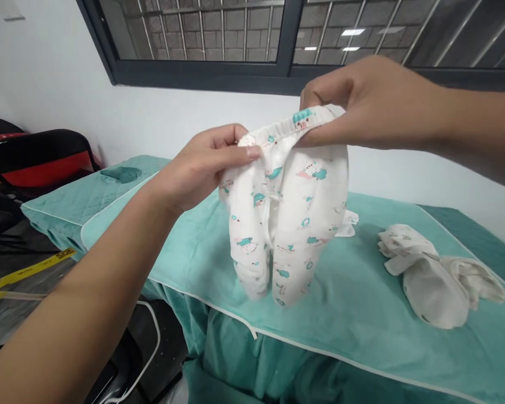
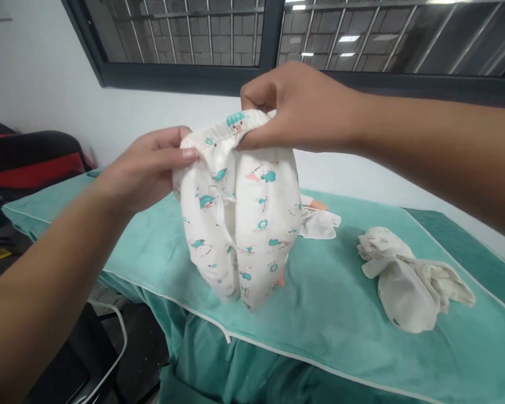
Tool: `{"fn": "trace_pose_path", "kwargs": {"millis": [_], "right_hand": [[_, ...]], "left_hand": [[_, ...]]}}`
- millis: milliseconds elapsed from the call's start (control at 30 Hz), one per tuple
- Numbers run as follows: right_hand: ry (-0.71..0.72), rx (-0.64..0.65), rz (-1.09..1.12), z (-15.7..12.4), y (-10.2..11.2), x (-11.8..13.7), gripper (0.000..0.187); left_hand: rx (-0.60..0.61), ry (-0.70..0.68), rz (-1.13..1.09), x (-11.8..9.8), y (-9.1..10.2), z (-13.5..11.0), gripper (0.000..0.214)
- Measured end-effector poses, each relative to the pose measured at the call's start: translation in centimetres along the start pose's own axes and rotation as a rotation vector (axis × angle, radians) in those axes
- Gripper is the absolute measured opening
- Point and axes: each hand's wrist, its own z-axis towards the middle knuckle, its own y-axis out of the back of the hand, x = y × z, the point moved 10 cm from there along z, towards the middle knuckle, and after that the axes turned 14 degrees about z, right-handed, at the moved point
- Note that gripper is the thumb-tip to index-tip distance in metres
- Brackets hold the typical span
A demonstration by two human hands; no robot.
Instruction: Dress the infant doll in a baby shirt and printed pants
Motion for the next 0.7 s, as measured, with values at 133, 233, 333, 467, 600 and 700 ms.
{"fn": "trace_pose_path", "kwargs": {"millis": [133,233,333,467,600,700], "right_hand": [[0.054,0.137,-0.155,0.4,-0.7,-0.2,0.038],[0.007,0.266,-0.163,-0.1,-1.7,-1.9,0.049],[-0.036,0.430,-0.087,-1.3,-3.6,-3.5,0.049],[-0.030,0.549,0.076,-2.5,-5.3,-3.8,0.042],[-0.067,0.494,0.169,-2.4,-4.7,-3.7,0.041],[-0.088,0.393,0.171,-1.9,-3.7,-3.8,0.041]], "left_hand": [[-0.167,-0.084,0.156,-0.7,2.2,-0.3,0.022],[-0.207,-0.157,0.437,-1.6,2.7,-0.9,0.030],[-0.156,-0.291,0.776,-2.3,1.5,-1.6,0.042],[-0.109,-0.396,0.985,-2.1,0.5,-2.4,0.044],[-0.209,-0.283,1.057,-1.3,1.9,-2.5,0.042],[-0.247,-0.077,1.024,0.4,3.3,-2.3,0.040]]}}
